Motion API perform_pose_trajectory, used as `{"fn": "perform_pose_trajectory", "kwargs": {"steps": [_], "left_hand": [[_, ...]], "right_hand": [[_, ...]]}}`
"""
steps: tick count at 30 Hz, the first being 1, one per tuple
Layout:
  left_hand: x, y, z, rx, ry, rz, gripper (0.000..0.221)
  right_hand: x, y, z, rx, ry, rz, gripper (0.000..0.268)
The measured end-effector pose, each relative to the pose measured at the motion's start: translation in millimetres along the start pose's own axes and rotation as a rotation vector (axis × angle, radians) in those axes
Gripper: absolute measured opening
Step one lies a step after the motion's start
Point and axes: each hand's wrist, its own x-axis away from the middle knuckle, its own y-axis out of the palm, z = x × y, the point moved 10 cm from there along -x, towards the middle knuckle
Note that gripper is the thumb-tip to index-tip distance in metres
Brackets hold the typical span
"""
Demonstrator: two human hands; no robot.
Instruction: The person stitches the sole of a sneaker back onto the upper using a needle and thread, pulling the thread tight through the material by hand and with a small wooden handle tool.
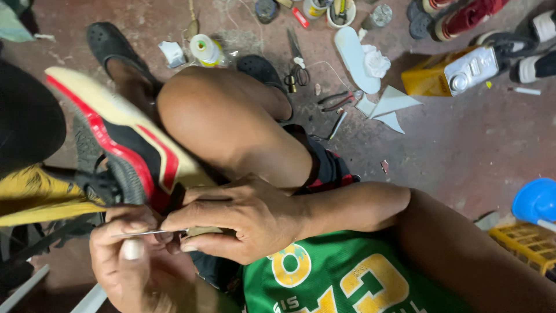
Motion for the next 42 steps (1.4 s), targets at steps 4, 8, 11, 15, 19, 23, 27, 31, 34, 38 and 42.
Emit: {"fn": "perform_pose_trajectory", "kwargs": {"steps": [4,8,11,15,19,23,27,31,34,38,42], "left_hand": [[-10,22,-5,-0.199,0.048,0.002,0.019],[-25,47,-13,-0.184,0.083,-0.061,0.018],[-32,60,-33,-0.079,-0.011,-0.077,0.016],[-23,89,-77,-0.081,-0.197,-0.079,0.015],[-22,117,-131,-0.021,-0.478,-0.229,0.014],[-37,144,-129,-0.501,-0.257,-0.456,0.012],[-45,186,-114,-0.786,0.117,-0.613,0.013],[-48,201,-123,-0.864,0.11,-0.717,0.014],[-50,201,-126,-0.863,0.106,-0.741,0.015],[-51,199,-130,-0.875,0.071,-0.772,0.016],[-54,201,-127,-0.849,0.075,-0.765,0.016]], "right_hand": [[-2,-28,2,0.0,0.001,0.094,0.033],[8,-74,20,0.001,-0.008,0.2,0.043],[35,-102,75,-0.026,0.21,0.276,0.041],[93,-124,185,-0.034,0.54,0.35,0.027],[157,-126,292,-0.32,0.839,0.449,0.02],[193,-128,348,-0.387,1.021,0.537,0.017],[196,-121,375,-0.483,1.139,0.575,0.019],[187,-112,387,-0.447,1.171,0.47,0.021],[182,-104,396,-0.444,1.105,0.386,0.022],[197,-93,419,-0.465,1.2,0.368,0.025],[216,-89,440,-0.858,1.264,0.586,0.029]]}}
